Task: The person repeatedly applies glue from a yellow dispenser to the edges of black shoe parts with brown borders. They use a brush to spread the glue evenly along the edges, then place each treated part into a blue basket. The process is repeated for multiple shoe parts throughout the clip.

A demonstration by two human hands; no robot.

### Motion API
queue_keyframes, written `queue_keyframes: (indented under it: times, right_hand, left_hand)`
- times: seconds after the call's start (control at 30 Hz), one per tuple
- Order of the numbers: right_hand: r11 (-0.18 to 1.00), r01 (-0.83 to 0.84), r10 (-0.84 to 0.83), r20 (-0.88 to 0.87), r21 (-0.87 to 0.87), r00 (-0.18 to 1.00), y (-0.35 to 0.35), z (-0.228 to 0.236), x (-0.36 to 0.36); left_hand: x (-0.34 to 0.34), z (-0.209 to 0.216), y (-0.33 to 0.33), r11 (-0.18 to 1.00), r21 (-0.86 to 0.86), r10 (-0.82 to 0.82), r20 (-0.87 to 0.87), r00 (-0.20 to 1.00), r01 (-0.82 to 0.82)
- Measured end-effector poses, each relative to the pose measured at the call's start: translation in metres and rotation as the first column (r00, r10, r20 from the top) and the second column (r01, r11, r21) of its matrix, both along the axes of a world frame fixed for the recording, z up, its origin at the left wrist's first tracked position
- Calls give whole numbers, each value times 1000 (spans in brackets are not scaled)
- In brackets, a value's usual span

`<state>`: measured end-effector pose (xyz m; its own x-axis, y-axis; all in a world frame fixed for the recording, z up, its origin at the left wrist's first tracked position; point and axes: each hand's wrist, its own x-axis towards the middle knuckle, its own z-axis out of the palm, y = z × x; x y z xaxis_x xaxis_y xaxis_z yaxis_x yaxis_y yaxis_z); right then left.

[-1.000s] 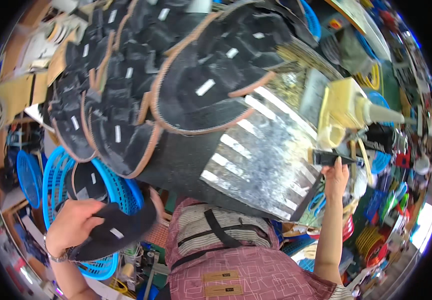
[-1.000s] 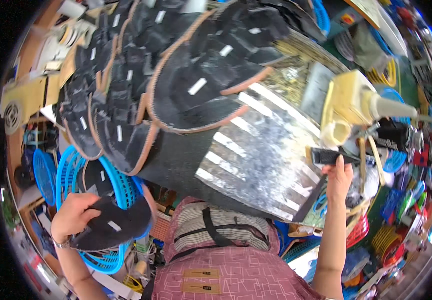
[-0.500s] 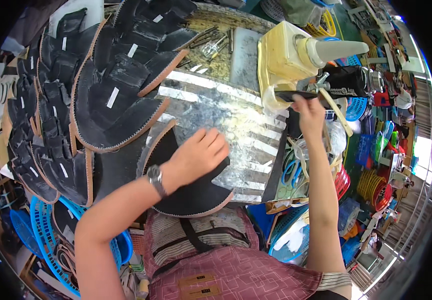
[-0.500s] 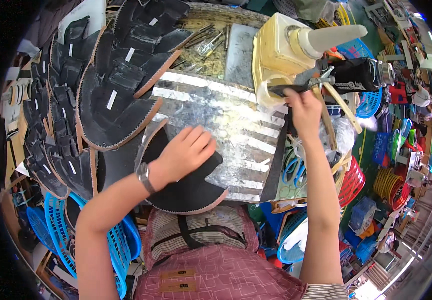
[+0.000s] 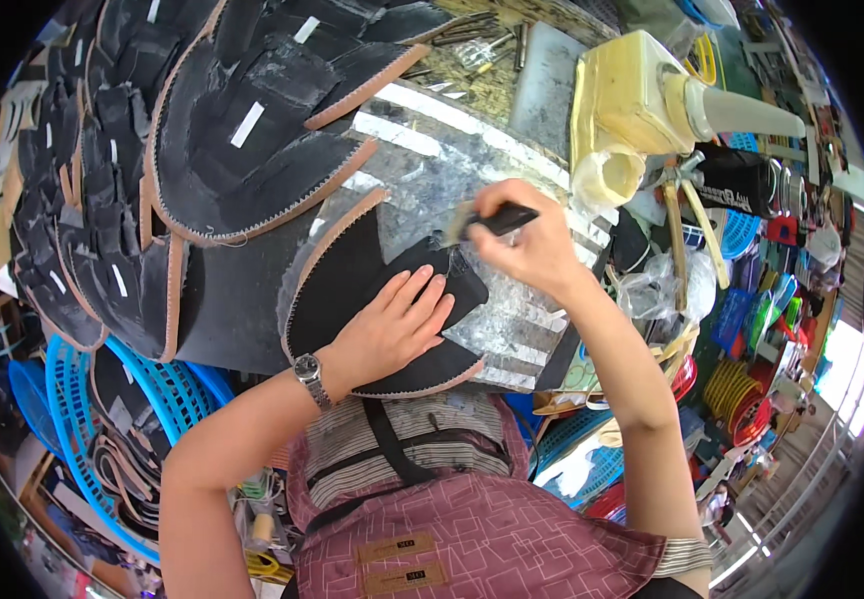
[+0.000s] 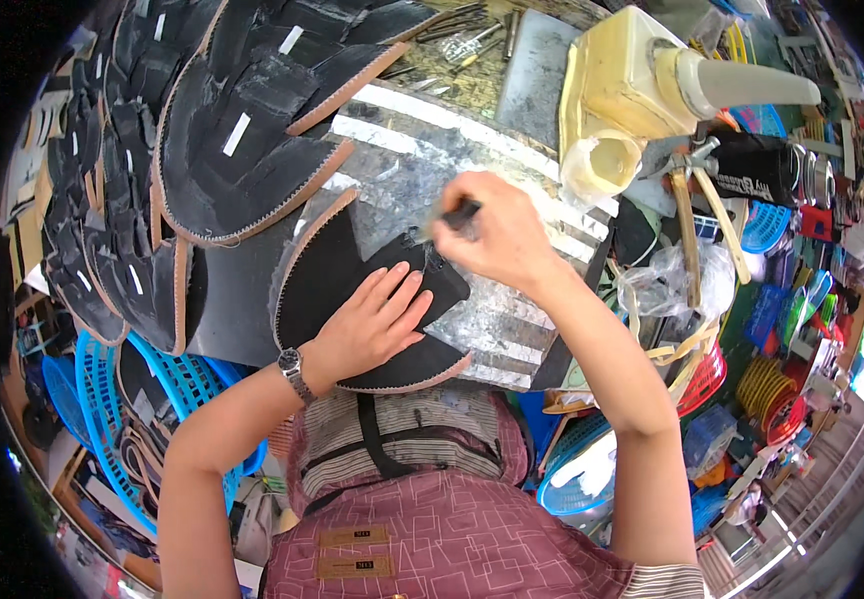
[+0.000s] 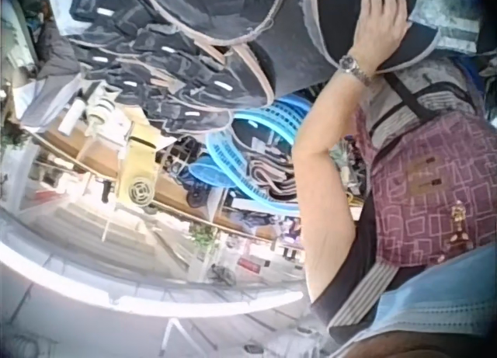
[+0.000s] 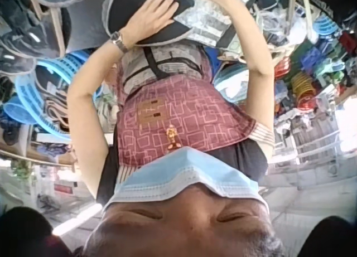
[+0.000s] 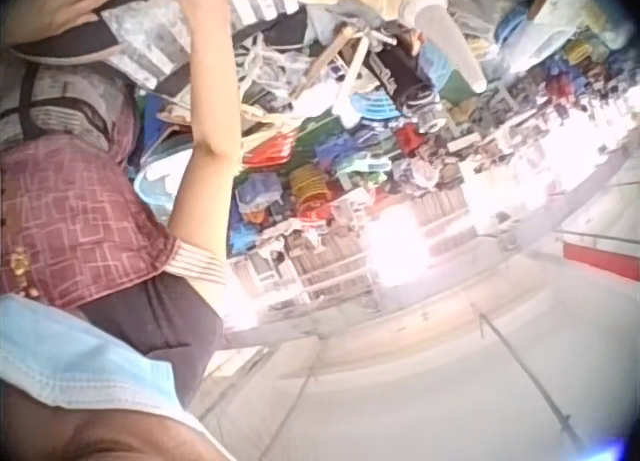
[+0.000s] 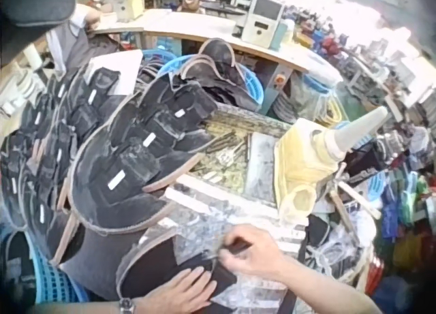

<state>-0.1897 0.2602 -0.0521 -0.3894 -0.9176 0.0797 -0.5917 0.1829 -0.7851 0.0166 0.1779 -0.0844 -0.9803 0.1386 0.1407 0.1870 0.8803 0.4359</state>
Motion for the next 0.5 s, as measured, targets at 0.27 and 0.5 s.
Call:
queue_keyframes:
  times: [0.27, 0.5]
  right_hand:
    - [992, 124, -126, 210, 24, 969, 74, -19, 37]
    - [972, 144, -119, 140, -187, 983, 22, -1, 54]
  left_hand:
    - [3, -6, -2, 998, 54, 17, -60, 998, -13]
    - [7, -7, -4, 991, 133, 24, -145, 989, -5]
